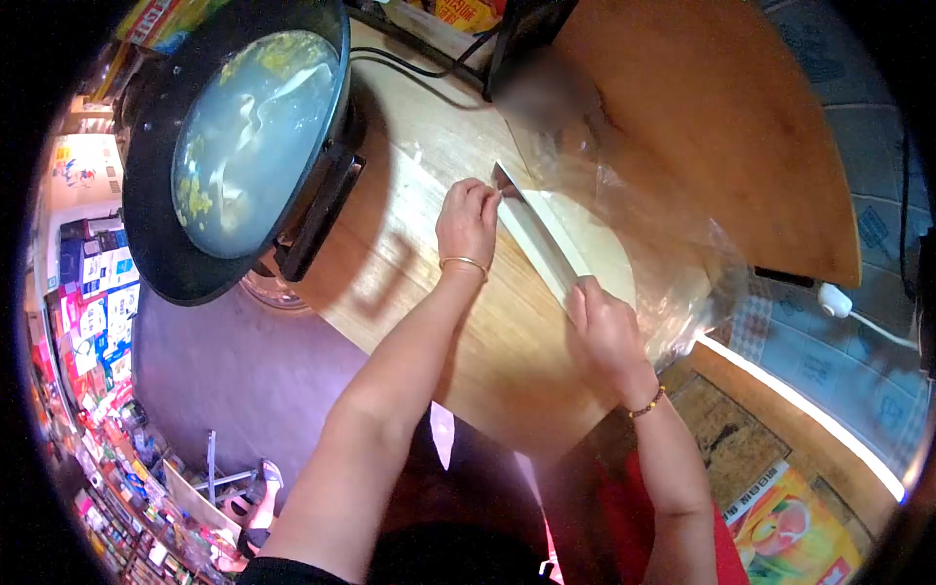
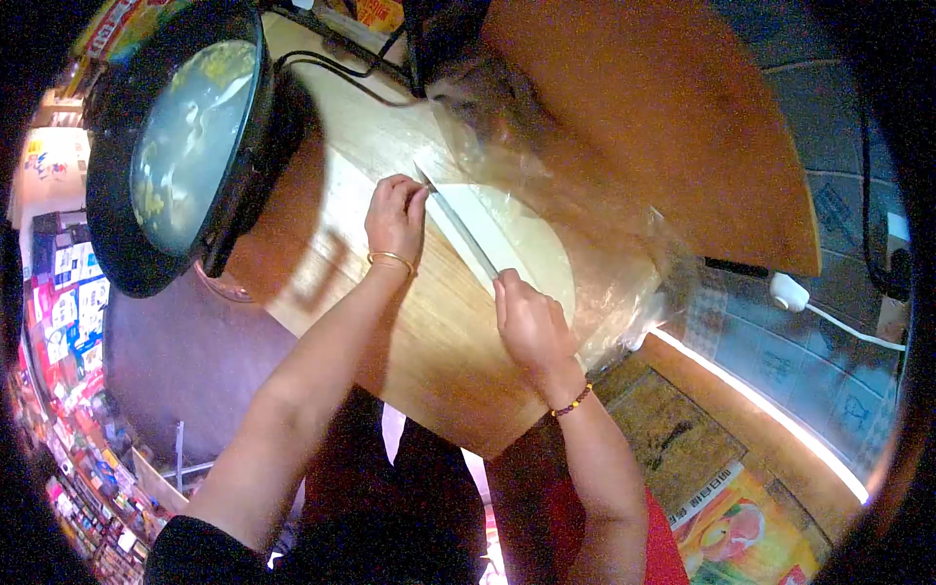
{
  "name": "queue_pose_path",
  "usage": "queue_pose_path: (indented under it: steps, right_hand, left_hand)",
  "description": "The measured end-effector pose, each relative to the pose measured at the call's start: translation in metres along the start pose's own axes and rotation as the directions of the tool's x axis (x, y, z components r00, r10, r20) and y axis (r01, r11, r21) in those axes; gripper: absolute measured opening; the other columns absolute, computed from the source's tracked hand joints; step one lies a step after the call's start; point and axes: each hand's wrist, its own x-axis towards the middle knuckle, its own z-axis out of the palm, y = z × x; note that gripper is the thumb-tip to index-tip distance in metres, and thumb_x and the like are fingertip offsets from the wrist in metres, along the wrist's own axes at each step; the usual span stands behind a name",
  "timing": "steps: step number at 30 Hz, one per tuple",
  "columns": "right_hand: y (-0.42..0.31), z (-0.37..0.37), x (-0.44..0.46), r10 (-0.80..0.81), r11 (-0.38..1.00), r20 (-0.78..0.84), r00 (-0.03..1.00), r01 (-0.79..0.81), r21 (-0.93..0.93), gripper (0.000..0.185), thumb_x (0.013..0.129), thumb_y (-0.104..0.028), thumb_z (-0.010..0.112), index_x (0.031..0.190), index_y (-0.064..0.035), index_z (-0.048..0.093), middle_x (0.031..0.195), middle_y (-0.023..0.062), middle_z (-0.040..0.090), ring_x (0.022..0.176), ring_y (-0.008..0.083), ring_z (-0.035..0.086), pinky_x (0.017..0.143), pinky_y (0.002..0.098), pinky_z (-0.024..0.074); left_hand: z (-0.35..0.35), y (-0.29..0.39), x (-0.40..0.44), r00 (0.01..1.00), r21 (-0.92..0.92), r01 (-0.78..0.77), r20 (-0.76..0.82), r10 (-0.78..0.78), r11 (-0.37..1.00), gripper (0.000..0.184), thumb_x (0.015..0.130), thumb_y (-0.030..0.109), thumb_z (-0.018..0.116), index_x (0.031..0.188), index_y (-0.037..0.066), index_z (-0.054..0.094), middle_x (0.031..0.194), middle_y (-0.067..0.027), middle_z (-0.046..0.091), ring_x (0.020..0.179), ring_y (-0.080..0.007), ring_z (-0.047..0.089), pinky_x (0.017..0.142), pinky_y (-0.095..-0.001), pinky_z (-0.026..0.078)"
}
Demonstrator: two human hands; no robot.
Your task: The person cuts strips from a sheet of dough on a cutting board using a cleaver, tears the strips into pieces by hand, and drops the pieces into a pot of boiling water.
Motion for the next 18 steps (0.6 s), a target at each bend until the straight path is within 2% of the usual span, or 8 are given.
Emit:
queue_pose_path:
  steps: [18]
  right_hand:
    - [0.0008,0.0034,-0.0024,0.006,0.997,0.040,0.999,-0.003,-0.077,0.018,0.087,-0.020,0.039,0.084,-0.0025,0.043,0.067,0.0199,0.056,0.060,0.0375,0.056,0.054,0.0452,0.0451]
  left_hand:
    - [0.0018,-0.0044,0.0000,0.998,0.019,-0.053,-0.032,0.053,0.998,0.014,0.074,0.017,0.060,0.079,0.004,0.057,0.089,-0.0085,0.053,0.082,-0.0247,0.053,0.070,-0.0325,0.043]
